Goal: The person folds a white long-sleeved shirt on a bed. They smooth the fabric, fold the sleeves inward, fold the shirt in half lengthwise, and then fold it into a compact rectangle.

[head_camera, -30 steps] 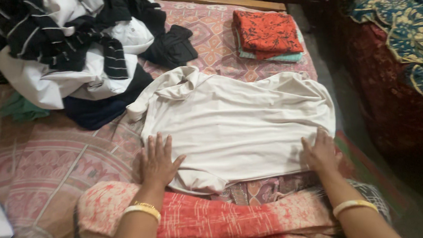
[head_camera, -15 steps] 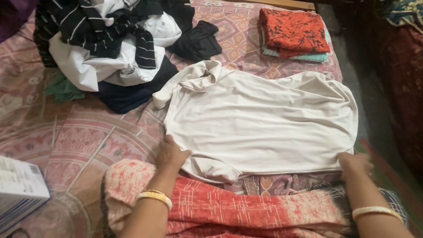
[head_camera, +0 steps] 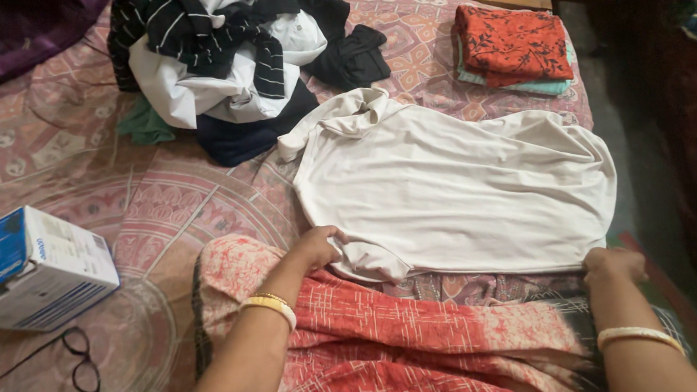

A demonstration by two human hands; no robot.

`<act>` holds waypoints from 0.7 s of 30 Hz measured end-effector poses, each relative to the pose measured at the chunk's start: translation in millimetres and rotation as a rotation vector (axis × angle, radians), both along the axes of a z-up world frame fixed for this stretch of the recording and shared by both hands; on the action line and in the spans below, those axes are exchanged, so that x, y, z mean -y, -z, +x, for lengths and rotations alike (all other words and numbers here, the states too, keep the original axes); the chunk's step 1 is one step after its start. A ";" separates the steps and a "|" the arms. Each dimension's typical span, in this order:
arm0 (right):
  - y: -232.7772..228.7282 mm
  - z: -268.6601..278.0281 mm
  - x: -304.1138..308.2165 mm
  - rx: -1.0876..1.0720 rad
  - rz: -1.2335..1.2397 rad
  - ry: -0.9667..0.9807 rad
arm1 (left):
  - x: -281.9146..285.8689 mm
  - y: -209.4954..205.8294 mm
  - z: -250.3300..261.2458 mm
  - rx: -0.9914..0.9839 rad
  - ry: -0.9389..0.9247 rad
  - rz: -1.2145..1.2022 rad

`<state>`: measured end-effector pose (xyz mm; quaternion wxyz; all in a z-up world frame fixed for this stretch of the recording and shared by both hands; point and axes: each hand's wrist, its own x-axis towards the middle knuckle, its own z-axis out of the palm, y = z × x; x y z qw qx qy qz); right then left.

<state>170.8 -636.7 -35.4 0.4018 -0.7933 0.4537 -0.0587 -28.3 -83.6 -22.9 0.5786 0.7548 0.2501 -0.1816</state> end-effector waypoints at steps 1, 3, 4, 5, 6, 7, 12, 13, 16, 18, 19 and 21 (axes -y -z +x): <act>1.8 -0.1 1.0 0.034 -0.006 0.015 | -0.4 5.8 0.1 0.065 -0.012 -0.073; 2.9 -1.1 -0.1 0.102 -0.019 0.046 | -4.2 14.9 0.7 0.056 -0.041 -0.041; 1.8 -1.9 -1.8 0.137 -0.026 0.063 | -5.6 18.1 1.1 0.052 -0.054 -0.026; -0.1 -3.3 -4.0 0.171 -0.033 0.080 | -6.8 19.7 1.1 0.082 -0.094 -0.028; -2.4 -4.8 -5.8 0.205 -0.040 0.097 | -7.8 19.8 0.9 0.112 -0.134 -0.030; -4.6 -6.7 -7.7 0.222 -0.047 0.101 | -9.0 18.8 0.5 0.142 -0.172 -0.032; -16.0 -13.7 -12.7 0.166 -0.038 0.038 | -11.3 8.2 -6.0 0.101 -0.142 0.301; -17.7 -13.9 -12.6 0.106 -0.041 0.009 | -11.0 7.2 -6.7 0.044 -0.118 0.369; -23.2 -10.2 -11.7 -0.109 -0.100 -0.147 | -8.4 9.4 -5.3 0.073 -0.106 0.267; -25.6 -8.4 -12.2 -0.301 -0.202 -0.345 | -6.6 11.9 -3.7 0.090 -0.143 0.102; -24.6 -9.2 -12.8 -0.295 -0.224 -0.411 | -6.5 12.6 -3.7 0.098 -0.161 0.021; -21.3 -14.7 -11.9 -0.287 -0.265 -0.542 | -7.1 10.4 -5.2 0.125 -0.131 -0.096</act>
